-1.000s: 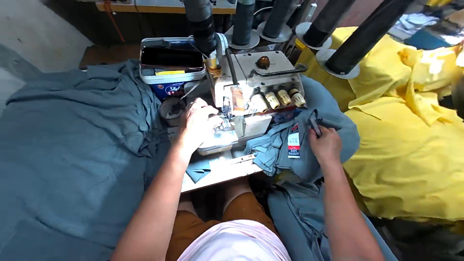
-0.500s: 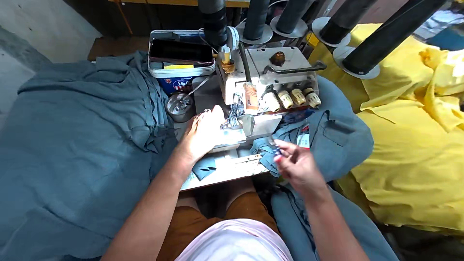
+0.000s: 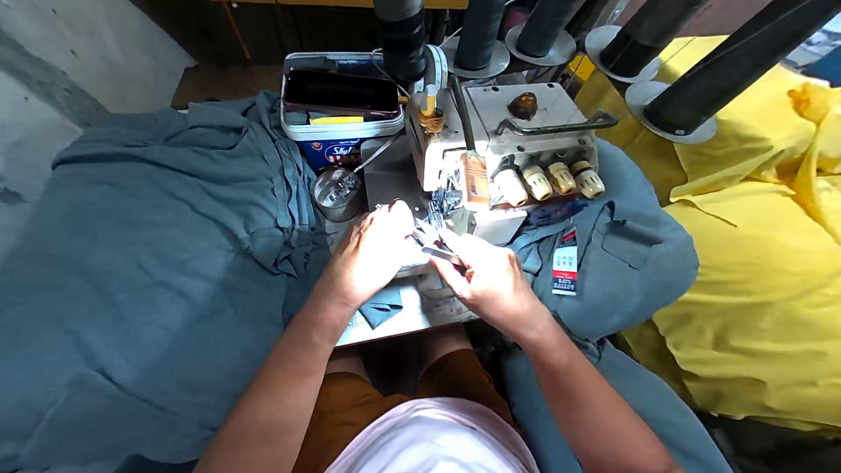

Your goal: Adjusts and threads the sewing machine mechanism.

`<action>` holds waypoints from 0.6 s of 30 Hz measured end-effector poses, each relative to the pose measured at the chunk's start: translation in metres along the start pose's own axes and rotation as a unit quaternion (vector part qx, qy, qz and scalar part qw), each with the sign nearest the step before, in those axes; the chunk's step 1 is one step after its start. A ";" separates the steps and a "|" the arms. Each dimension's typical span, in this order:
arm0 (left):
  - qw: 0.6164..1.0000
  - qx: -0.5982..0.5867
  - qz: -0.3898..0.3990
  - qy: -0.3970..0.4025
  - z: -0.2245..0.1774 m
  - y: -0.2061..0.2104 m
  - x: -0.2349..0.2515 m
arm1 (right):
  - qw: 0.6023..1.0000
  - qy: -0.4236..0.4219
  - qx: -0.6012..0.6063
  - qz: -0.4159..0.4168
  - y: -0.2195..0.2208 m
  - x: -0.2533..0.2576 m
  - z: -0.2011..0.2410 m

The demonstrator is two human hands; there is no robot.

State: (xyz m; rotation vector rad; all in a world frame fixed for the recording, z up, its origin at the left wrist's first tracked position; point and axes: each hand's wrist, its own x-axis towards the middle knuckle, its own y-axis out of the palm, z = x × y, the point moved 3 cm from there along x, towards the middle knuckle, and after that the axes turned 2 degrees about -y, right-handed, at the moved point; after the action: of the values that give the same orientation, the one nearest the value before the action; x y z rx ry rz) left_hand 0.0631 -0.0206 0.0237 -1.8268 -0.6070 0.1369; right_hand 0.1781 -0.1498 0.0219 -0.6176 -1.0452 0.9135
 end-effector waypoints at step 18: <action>0.974 -0.062 -0.102 -0.193 0.046 -0.033 -0.028 | 0.912 0.369 -0.014 -0.177 -0.100 -0.088 -0.176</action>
State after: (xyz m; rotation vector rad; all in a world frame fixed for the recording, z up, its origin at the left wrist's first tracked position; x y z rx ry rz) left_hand 0.0103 0.0131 0.0323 -1.8572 -1.0931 0.3277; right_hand 0.3547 -0.2789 -0.0074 -0.6913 -0.4547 0.2882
